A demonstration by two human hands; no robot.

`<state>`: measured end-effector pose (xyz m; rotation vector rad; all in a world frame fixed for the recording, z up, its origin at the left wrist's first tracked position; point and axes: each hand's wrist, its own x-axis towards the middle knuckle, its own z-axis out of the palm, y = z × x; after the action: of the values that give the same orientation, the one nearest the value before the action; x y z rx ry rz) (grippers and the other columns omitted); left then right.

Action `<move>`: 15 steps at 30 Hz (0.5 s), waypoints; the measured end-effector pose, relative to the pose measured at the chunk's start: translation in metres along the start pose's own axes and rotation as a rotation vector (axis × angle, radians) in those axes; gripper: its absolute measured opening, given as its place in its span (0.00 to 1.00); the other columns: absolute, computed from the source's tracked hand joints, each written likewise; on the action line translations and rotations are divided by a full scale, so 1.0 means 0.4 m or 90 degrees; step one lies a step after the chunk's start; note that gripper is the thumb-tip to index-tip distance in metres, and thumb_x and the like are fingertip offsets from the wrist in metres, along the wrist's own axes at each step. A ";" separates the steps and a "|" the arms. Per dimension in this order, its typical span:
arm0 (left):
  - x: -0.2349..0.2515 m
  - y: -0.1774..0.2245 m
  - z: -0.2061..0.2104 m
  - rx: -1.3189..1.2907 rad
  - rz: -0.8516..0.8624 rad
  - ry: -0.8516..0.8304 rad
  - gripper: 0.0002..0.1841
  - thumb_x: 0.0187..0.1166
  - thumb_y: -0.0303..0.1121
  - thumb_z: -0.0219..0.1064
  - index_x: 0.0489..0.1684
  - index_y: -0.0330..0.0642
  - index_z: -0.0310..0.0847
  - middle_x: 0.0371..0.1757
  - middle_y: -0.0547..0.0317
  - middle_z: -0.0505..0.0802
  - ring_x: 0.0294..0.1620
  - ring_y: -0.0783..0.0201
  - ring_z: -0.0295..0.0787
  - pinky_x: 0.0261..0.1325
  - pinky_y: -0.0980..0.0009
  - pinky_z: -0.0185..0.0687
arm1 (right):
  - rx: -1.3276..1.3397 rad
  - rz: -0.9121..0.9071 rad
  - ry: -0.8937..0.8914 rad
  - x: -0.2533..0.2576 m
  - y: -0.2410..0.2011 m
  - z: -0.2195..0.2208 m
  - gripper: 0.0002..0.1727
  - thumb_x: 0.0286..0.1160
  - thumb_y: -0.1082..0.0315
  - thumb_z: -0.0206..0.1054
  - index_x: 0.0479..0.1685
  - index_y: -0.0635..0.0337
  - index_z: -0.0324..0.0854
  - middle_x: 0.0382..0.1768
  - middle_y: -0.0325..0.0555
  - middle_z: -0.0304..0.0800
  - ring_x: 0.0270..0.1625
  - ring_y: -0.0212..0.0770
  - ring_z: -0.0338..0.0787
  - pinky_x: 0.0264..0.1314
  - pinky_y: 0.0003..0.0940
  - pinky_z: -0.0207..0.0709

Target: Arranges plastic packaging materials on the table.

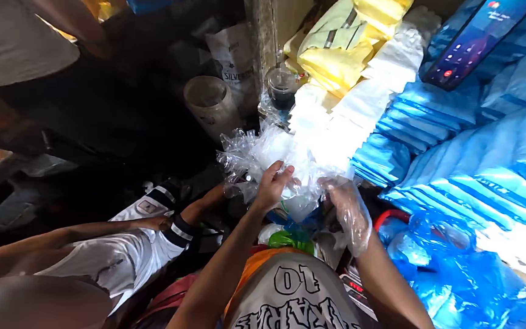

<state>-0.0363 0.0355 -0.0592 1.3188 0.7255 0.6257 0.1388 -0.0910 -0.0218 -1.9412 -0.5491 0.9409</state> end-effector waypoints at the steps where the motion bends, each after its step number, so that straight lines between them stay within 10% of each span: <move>1: -0.004 0.010 -0.009 0.029 0.005 0.002 0.20 0.89 0.49 0.60 0.70 0.48 0.80 0.48 0.53 0.95 0.43 0.59 0.94 0.49 0.57 0.91 | -0.017 -0.007 -0.010 0.007 -0.017 -0.018 0.13 0.79 0.56 0.70 0.49 0.55 0.89 0.31 0.42 0.88 0.27 0.34 0.82 0.33 0.34 0.80; 11: 0.013 0.067 -0.056 0.123 0.028 0.168 0.09 0.81 0.37 0.72 0.46 0.41 0.91 0.37 0.55 0.96 0.31 0.61 0.95 0.35 0.61 0.95 | -0.093 -0.248 0.168 0.106 -0.126 -0.061 0.21 0.87 0.52 0.59 0.68 0.54 0.80 0.48 0.43 0.94 0.49 0.37 0.94 0.57 0.41 0.89; 15: -0.006 0.070 -0.032 -0.094 -0.040 0.192 0.07 0.73 0.31 0.78 0.41 0.46 0.86 0.34 0.60 0.93 0.26 0.68 0.87 0.24 0.71 0.85 | -0.220 -0.310 0.150 -0.051 -0.136 0.018 0.24 0.87 0.49 0.61 0.78 0.44 0.74 0.51 0.49 0.92 0.44 0.46 0.93 0.46 0.53 0.88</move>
<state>-0.0477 0.0460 -0.0325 1.0734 0.9426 0.8221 0.1200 -0.0733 0.0308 -2.0418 -1.0362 0.3174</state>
